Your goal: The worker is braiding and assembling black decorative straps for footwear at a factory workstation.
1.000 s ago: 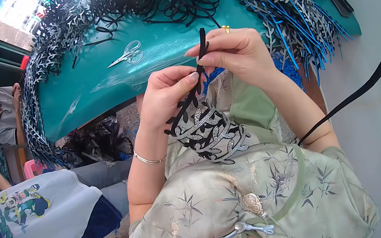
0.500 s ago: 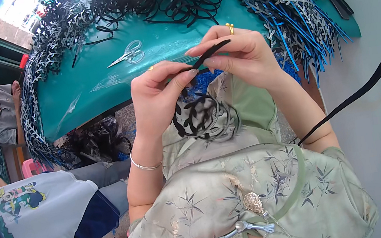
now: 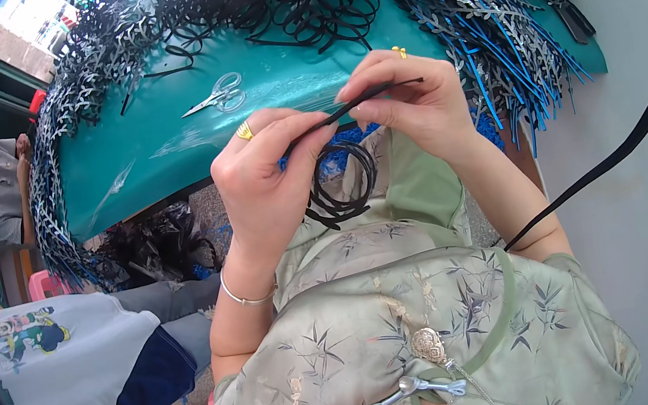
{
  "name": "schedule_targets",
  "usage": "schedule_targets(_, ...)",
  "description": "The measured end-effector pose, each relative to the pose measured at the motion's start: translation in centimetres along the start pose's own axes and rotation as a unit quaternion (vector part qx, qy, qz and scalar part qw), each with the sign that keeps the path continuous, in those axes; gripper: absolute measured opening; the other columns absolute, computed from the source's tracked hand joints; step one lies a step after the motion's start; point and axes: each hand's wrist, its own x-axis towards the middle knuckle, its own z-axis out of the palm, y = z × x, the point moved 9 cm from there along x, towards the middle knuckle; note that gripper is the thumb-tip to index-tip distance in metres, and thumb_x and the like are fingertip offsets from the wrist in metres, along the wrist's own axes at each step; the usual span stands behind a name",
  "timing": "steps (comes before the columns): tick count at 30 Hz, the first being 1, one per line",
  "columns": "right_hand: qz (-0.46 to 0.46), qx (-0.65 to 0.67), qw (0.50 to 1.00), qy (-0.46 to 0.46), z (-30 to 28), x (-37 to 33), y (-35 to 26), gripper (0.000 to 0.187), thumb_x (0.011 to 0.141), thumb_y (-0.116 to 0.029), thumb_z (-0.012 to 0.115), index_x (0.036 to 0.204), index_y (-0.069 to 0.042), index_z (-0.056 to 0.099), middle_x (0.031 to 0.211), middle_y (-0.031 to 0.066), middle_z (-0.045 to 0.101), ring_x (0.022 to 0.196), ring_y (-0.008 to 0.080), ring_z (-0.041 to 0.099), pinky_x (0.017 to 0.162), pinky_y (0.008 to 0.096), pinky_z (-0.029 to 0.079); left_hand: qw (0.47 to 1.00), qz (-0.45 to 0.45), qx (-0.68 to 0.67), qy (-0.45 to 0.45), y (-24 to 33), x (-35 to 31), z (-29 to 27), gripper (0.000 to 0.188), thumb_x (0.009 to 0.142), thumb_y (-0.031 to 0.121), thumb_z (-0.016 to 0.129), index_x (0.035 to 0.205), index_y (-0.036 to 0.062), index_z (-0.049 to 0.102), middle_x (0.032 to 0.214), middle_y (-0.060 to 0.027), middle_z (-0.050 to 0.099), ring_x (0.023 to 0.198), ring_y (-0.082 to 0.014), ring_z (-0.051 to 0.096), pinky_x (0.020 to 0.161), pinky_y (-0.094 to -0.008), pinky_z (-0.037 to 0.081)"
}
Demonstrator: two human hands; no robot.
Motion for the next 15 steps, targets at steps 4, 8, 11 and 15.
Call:
schedule_targets(4, 0.007, -0.003, 1.000, 0.015, 0.4, 0.2, 0.1, 0.007, 0.082, 0.004, 0.067, 0.089, 0.003, 0.069, 0.083, 0.0080, 0.065, 0.069, 0.0126, 0.064, 0.061, 0.0245, 0.053, 0.998, -0.021, 0.059, -0.010, 0.4, -0.3, -0.1, 0.014, 0.072, -0.003, 0.074, 0.085, -0.0007, 0.069, 0.077, -0.0104, 0.066, 0.066, -0.0205, 0.063, 0.059, -0.0280, 0.049)
schedule_targets(8, 0.030, -0.003, 0.999, -0.036, -0.1, 0.5, 0.5, 0.007, 0.085, -0.001, 0.067, 0.091, 0.003, 0.069, 0.085, 0.0085, 0.067, 0.069, 0.0123, 0.064, 0.061, 0.0242, 0.050, 0.999, -0.029, 0.027, -0.027, -0.2, -0.2, 0.8, 0.014, 0.072, -0.006, 0.073, 0.084, -0.0027, 0.069, 0.076, -0.0107, 0.066, 0.065, -0.0181, 0.062, 0.057, -0.0265, 0.048)
schedule_targets(11, 0.036, -0.079, 0.995, -0.047, -0.8, 0.6, -0.8, 0.010, 0.086, -0.006, 0.068, 0.093, 0.002, 0.070, 0.083, 0.0079, 0.067, 0.069, 0.0123, 0.064, 0.061, 0.0256, 0.051, 0.999, -0.013, 0.024, -0.039, -0.1, 0.0, 1.1, 0.014, 0.072, -0.006, 0.073, 0.085, -0.0030, 0.068, 0.077, -0.0110, 0.066, 0.065, -0.0177, 0.062, 0.057, -0.0261, 0.048)
schedule_targets(15, 0.010, -0.172, 0.983, -0.071, -2.2, 0.3, -2.4, 0.013, 0.084, -0.007, 0.068, 0.090, 0.004, 0.070, 0.077, 0.0108, 0.069, 0.060, 0.0119, 0.065, 0.054, 0.0259, 0.050, 0.997, 0.001, 0.003, -0.071, 0.0, 0.4, 2.2, 0.019, 0.072, -0.008, 0.072, 0.089, -0.0035, 0.068, 0.082, -0.0114, 0.067, 0.070, -0.0181, 0.063, 0.061, -0.0260, 0.049)
